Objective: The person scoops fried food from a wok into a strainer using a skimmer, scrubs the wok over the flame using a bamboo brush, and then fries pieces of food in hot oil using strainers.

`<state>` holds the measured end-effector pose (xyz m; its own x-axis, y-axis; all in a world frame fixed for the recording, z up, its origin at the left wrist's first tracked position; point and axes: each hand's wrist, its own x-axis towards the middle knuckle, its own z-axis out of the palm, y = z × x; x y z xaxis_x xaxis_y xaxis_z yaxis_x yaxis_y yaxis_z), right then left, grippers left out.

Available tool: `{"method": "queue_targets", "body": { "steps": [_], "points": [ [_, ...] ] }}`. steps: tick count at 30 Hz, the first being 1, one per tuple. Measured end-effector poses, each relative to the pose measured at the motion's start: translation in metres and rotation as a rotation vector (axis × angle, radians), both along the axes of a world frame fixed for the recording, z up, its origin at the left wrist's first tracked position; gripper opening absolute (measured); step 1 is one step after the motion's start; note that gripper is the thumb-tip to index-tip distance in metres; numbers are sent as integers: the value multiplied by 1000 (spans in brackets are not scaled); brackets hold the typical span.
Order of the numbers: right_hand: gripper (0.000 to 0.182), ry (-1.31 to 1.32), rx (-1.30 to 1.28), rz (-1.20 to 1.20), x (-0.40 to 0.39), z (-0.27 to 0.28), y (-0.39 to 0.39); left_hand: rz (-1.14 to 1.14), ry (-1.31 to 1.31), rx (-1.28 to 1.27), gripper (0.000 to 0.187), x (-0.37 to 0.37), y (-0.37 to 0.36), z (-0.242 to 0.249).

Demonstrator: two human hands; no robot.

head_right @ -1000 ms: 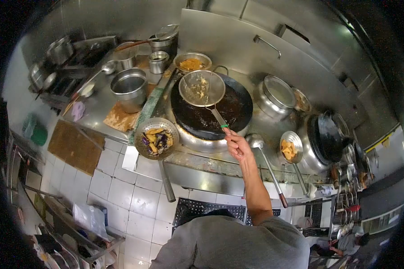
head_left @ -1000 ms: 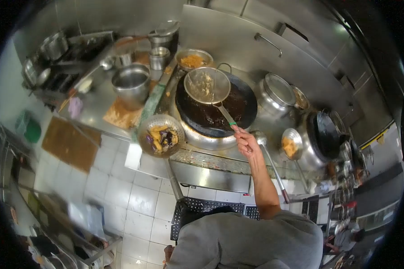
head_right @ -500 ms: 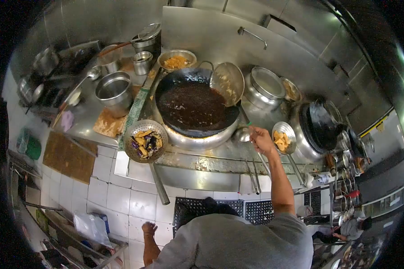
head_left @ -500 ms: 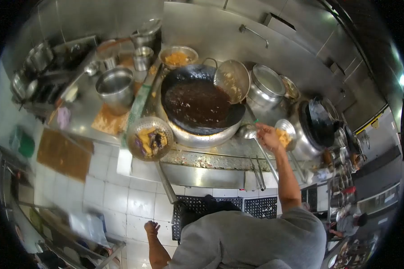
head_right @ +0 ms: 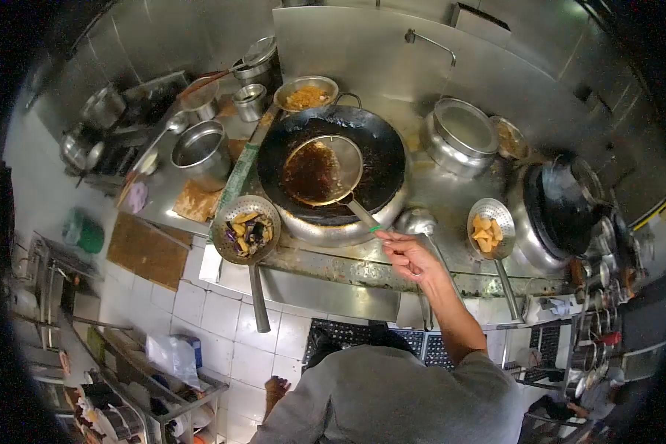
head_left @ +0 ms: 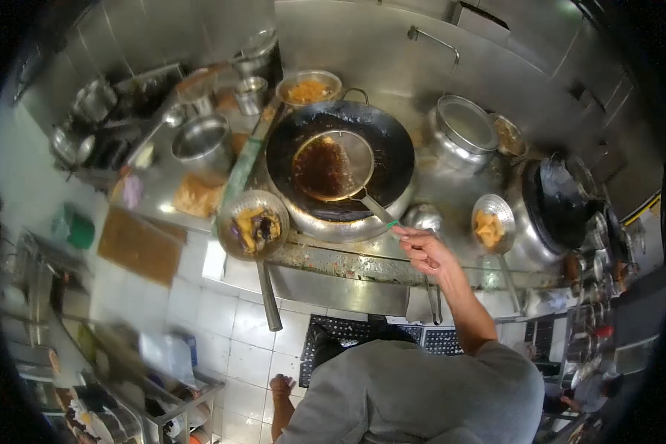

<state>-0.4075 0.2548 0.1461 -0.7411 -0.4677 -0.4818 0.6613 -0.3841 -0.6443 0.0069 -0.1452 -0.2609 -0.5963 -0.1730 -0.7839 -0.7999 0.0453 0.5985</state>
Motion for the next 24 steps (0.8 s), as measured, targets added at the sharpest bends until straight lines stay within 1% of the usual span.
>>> {"method": "queue_targets", "body": {
  "steps": [1, 2, 3, 4, 5, 7, 10, 11, 13, 14, 16, 17, 19, 20, 22, 23, 24],
  "points": [
    [42, -10, -80, 14, -2, -9, 1, -738, 20, -472, 36, 10, 5, -12],
    [40, -18, -122, 21, -4, -14, 0, -718, -16, -420, 37, 18, 24, -32],
    [40, -26, -146, 27, -6, -21, 1, -698, -52, -370, 37, 16, 46, -24],
    [40, -43, -233, 42, -8, -29, 2, -695, -72, -390, 37, 12, 57, -23],
    [39, -61, -319, 57, -9, -36, 2, -669, -79, -486, 35, 10, 72, -20],
    [39, -63, -353, 93, -11, -29, 5, -626, -99, -674, 30, 21, 91, -13],
    [39, 1, -200, 79, -17, -19, 15, -470, -106, -643, 29, 51, 113, -5],
    [39, 27, -129, 78, -20, -13, 20, -462, -111, -647, 29, 59, 116, 3],
    [42, 185, -30, 36, -28, -5, 29, -458, -121, -659, 28, 68, 121, 22],
    [42, 178, -38, 39, -32, 0, 35, -459, -122, -667, 28, 70, 123, 29],
    [41, 421, 306, -18, -42, 3, 49, -461, -122, -682, 28, 74, 127, 37],
    [41, 423, 304, -11, -46, -4, 54, -465, -120, -689, 28, 77, 129, 40],
    [34, 872, 763, -215, -54, -16, 58, -469, -113, -692, 27, 74, 128, 43],
    [34, 872, 769, -216, -56, -20, 61, -479, -108, -693, 27, 72, 127, 43],
    [31, 953, 1026, -293, -50, -10, 61, -502, -86, -680, 27, 67, 119, 37],
    [31, 945, 1050, -298, -47, -13, 59, -518, -72, -671, 26, 63, 115, 34],
    [33, 928, 1058, -240, -46, -19, 56, -524, -53, -660, 26, 56, 111, 34]
  ]
}}
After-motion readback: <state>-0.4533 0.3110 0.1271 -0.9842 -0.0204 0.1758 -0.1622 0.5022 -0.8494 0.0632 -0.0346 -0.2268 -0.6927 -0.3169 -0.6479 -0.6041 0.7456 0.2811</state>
